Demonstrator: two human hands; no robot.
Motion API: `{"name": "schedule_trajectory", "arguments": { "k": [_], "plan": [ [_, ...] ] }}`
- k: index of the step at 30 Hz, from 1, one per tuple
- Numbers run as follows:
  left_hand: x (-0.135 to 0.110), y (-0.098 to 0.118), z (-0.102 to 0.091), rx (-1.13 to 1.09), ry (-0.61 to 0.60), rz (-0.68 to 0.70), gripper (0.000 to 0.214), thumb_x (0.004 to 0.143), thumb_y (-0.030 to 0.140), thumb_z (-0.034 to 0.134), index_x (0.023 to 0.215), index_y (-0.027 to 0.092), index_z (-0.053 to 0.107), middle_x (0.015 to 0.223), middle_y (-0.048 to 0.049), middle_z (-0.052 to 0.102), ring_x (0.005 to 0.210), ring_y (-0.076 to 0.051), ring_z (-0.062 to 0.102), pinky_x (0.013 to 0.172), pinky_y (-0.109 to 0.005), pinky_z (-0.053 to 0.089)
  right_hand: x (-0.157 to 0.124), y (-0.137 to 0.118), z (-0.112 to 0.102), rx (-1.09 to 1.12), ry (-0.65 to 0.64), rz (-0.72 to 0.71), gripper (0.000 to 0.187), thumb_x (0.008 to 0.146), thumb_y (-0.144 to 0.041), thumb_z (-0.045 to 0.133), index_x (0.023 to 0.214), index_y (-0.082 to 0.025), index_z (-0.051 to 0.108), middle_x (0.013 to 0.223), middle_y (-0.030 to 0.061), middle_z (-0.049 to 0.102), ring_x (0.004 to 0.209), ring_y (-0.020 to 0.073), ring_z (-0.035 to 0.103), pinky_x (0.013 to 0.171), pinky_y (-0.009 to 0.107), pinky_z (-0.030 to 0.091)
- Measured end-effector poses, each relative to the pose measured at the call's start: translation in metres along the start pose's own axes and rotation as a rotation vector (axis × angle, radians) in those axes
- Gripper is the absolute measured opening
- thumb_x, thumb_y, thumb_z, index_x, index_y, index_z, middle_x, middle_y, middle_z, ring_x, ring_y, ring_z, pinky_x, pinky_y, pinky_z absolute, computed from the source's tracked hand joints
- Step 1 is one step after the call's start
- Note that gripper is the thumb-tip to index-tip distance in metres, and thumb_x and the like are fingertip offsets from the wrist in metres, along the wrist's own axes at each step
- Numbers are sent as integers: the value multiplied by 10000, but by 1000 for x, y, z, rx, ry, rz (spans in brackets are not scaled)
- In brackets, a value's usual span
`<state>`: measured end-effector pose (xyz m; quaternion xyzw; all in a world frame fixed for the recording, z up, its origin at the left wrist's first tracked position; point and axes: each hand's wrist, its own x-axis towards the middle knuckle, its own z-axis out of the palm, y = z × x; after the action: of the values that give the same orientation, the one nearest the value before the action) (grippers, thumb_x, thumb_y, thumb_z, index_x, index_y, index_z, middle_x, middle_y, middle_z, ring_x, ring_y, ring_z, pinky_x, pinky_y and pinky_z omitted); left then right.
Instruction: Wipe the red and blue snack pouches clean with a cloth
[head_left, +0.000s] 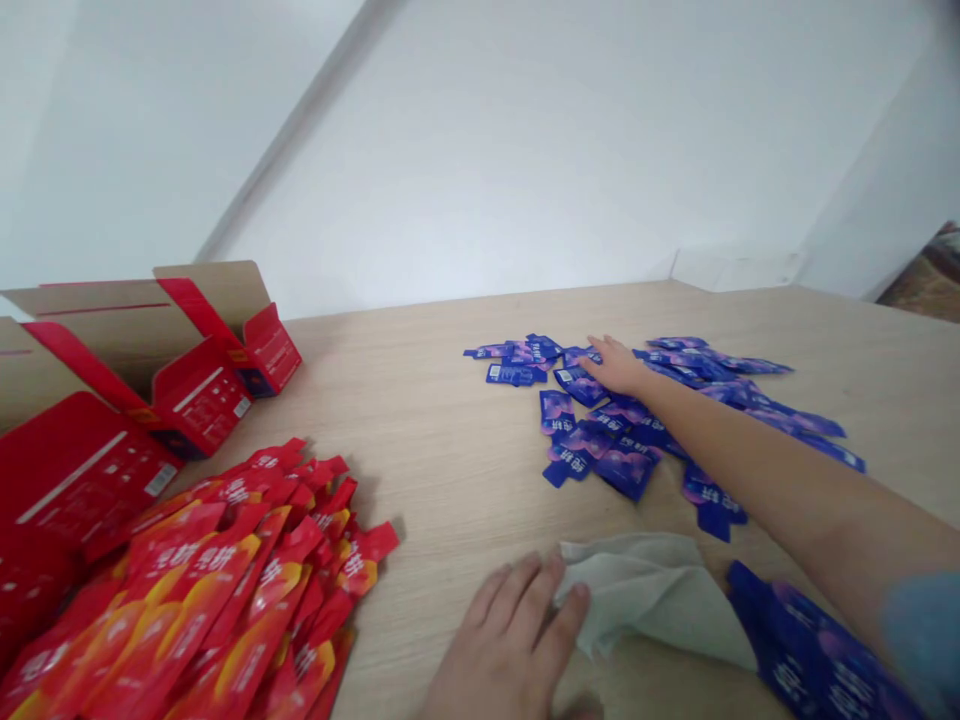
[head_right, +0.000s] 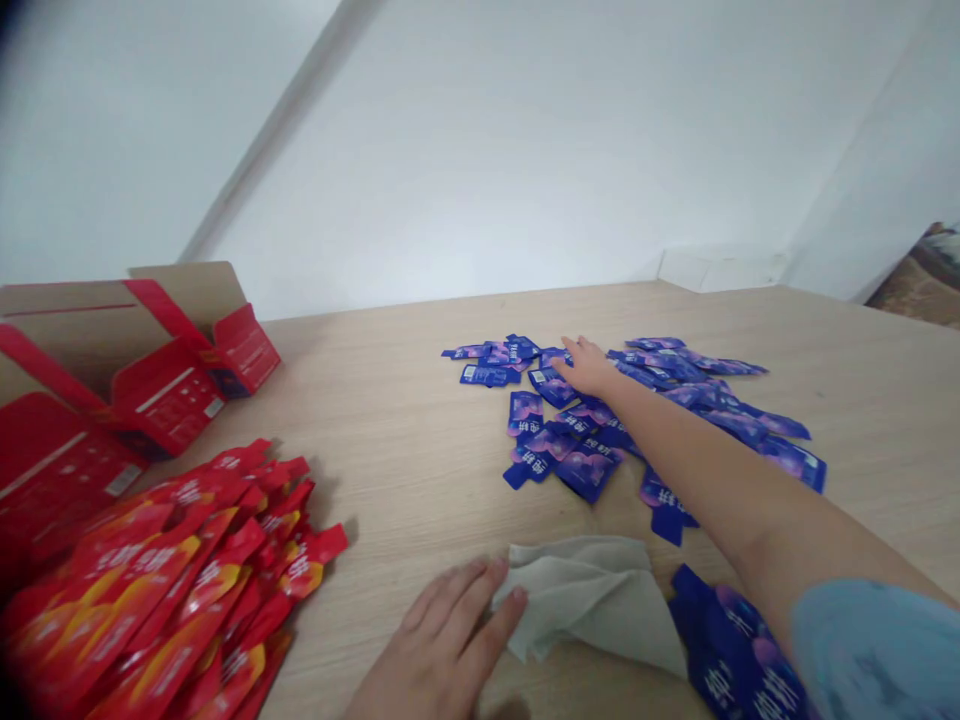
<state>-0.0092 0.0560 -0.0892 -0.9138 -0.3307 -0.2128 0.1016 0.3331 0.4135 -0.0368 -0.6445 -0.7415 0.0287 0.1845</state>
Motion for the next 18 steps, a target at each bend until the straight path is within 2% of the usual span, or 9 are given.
{"name": "schedule_trajectory", "arguments": {
  "k": [3, 5, 9, 11, 13, 15, 18],
  "plan": [
    [-1, -6, 9, 161, 131, 49, 478, 1114, 439, 570, 1566, 285, 572, 1512, -44, 686, 1297, -236, 694, 1044, -345, 594, 37, -4, 16, -49, -32, 54, 919, 975, -817, 405, 1699, -251, 391, 1795, 193, 282, 1623, 545, 231, 1264, 765, 228],
    [-3, -7, 14, 212, 187, 60, 412, 1129, 322, 540, 1535, 322, 608, 1488, -13, 704, 1282, -212, 702, 1046, -325, 592, 57, -5, 24, -75, -68, 95, 944, 929, -882, 410, 1678, -309, 437, 1798, 180, 279, 1589, 595, 264, 1201, 848, 242],
    [-9, -5, 24, 233, 214, 37, 433, 1116, 293, 563, 1540, 369, 605, 1525, 22, 676, 1263, -203, 715, 1047, -322, 609, 83, -2, 35, -117, -164, 105, 910, 903, -904, 425, 1615, -348, 534, 1699, 196, 458, 1513, 617, 385, 1126, 912, 253],
    [-11, -4, 26, 239, 216, 21, 450, 1113, 277, 564, 1549, 384, 596, 1545, 35, 660, 1265, -200, 714, 1044, -321, 616, 86, 2, 38, -133, -198, 65, 878, 928, -877, 409, 1610, -339, 539, 1645, 193, 529, 1493, 580, 438, 1146, 882, 268],
    [-11, -4, 24, 238, 197, 27, 457, 1121, 269, 539, 1562, 382, 583, 1556, 36, 650, 1283, -198, 705, 1042, -321, 619, 82, 6, 39, -142, -224, 8, 863, 950, -841, 410, 1620, -309, 525, 1634, 186, 547, 1489, 523, 475, 1196, 797, 304],
    [-9, -5, 21, 226, 185, 36, 452, 1124, 269, 534, 1562, 370, 584, 1543, 30, 662, 1283, -197, 704, 1045, -320, 616, 71, 10, 39, -147, -249, -56, 858, 959, -809, 433, 1619, -269, 524, 1643, 184, 541, 1491, 476, 496, 1238, 703, 327],
    [-5, -4, 16, 199, 202, 36, 429, 1116, 288, 568, 1537, 354, 611, 1517, 12, 683, 1250, -200, 718, 1053, -320, 605, 48, 16, 34, -150, -284, -134, 876, 948, -778, 478, 1627, -226, 516, 1681, 189, 498, 1523, 461, 472, 1273, 638, 315]
  ]
}}
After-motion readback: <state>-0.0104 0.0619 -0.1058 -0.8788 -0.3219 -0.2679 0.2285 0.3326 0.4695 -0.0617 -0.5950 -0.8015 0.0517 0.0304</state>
